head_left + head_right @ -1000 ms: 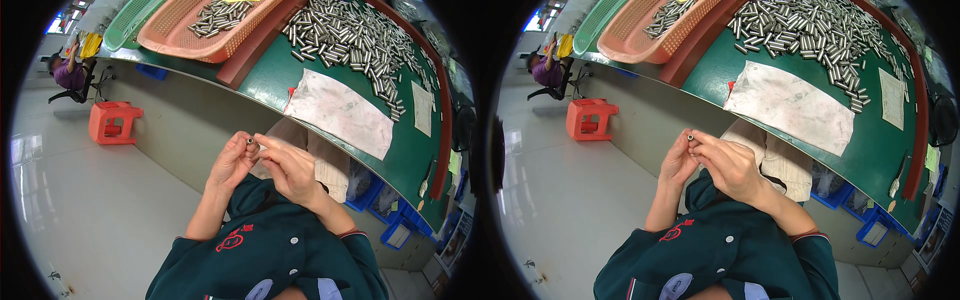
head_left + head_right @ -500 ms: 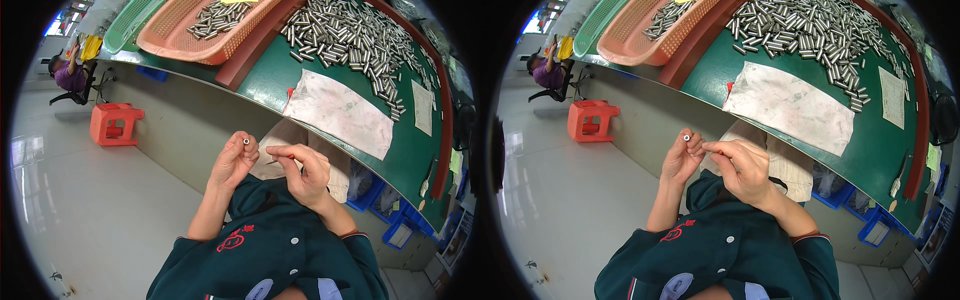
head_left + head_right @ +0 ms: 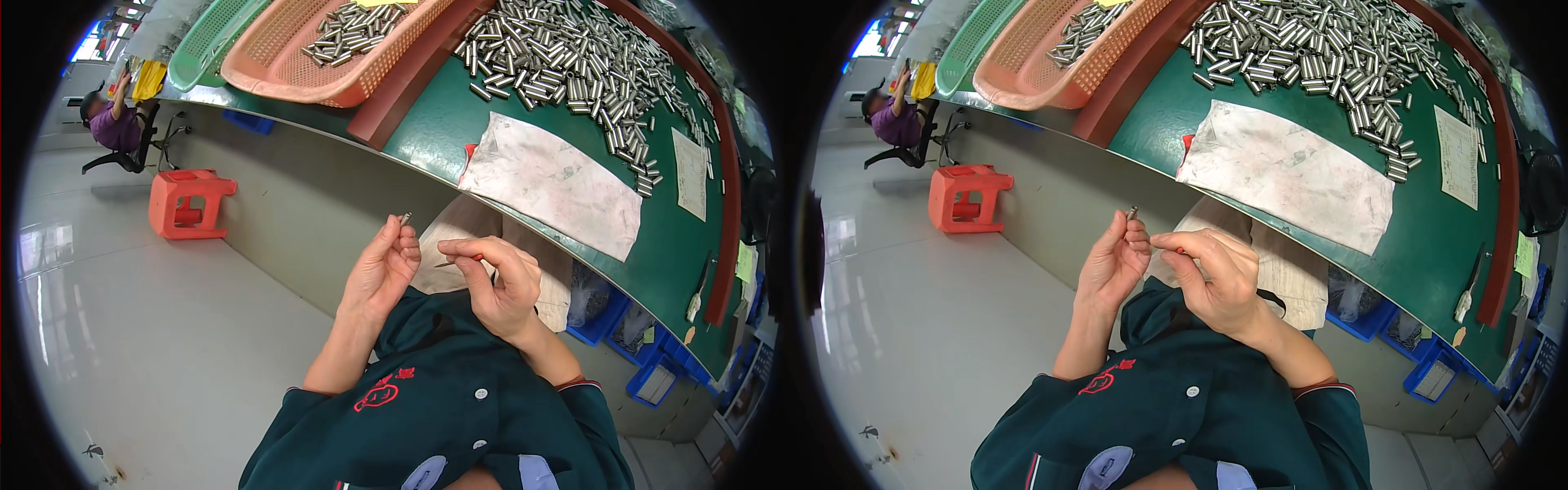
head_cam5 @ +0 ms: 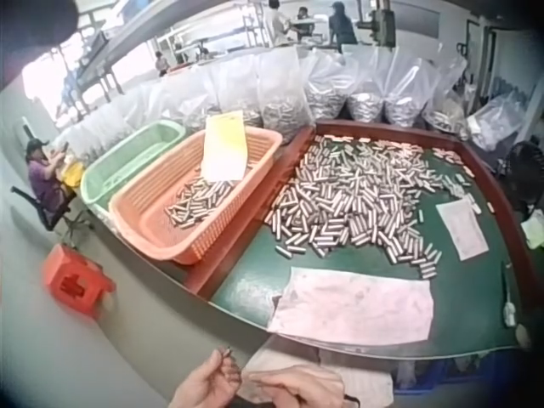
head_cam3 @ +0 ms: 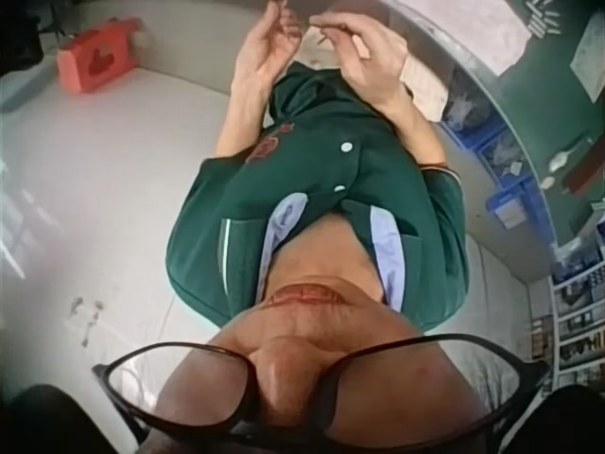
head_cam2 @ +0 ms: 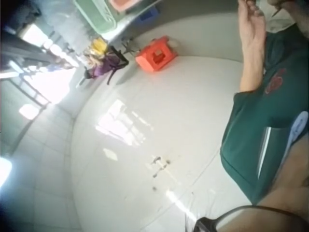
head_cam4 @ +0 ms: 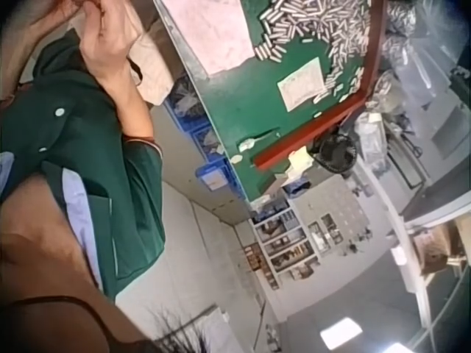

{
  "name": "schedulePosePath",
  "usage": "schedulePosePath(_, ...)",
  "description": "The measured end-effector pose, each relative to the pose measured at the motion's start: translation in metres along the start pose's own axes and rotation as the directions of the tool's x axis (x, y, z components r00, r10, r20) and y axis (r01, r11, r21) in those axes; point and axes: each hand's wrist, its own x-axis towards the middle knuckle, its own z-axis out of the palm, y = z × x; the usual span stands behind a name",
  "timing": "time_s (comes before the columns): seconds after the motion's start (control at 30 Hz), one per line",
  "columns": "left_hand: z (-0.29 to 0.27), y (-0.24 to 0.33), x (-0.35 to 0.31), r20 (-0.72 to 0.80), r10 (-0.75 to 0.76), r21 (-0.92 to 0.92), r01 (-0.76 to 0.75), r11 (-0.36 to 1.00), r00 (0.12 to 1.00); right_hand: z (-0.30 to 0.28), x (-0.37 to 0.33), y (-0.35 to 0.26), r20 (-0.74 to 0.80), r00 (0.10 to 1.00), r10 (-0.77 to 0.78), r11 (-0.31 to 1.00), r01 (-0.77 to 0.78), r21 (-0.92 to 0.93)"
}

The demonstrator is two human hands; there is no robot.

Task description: Inspecting the interior of small cylindrical metal parts using a thin probe.

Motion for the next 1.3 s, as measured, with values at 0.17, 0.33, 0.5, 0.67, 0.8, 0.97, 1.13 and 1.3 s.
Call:
schedulePosePath(0.17,0.002,-0.002,-0.001,-0.067,0.029,0.031,-0.027,0.999,0.997,-0.001,0.000,0.000,-0.005,1.000,0.005,1.000,-0.005,0.003)
schedulePosePath(0.33,0.003,-0.002,-0.003,-0.011,0.029,0.078,-0.028,0.997,1.000,-0.001,0.000,0.000,-0.001,1.000,0.012,1.000,-0.012,0.000)
schedulePosePath(0.5,0.007,-0.004,-0.005,0.059,0.047,0.147,-0.056,0.988,0.997,0.004,0.001,0.001,-0.007,1.000,-0.018,0.999,0.018,-0.028)
schedulePosePath(0.67,0.009,-0.007,-0.007,0.124,0.078,0.266,-0.109,0.958,0.989,0.007,0.005,0.000,-0.003,1.000,-0.015,0.999,0.015,-0.040)
schedulePosePath(0.8,0.014,-0.006,-0.009,0.229,0.173,0.341,-0.245,0.908,0.958,0.000,0.002,0.002,0.038,0.999,-0.031,0.991,0.035,-0.127)
schedulePosePath(0.97,0.003,0.006,0.005,0.474,0.110,0.213,-0.235,0.948,0.873,-0.002,0.000,0.001,-0.031,0.999,-0.009,0.997,0.007,-0.074)
schedulePosePath(1.13,-0.006,0.008,0.019,0.539,0.016,0.364,-0.250,0.897,0.842,-0.006,-0.001,-0.001,-0.057,0.998,0.013,0.998,-0.016,-0.056)
schedulePosePath(1.3,-0.006,0.006,0.023,0.521,0.029,0.356,-0.248,0.901,0.853,-0.012,-0.001,-0.002,-0.070,0.997,-0.016,0.998,0.012,-0.055)
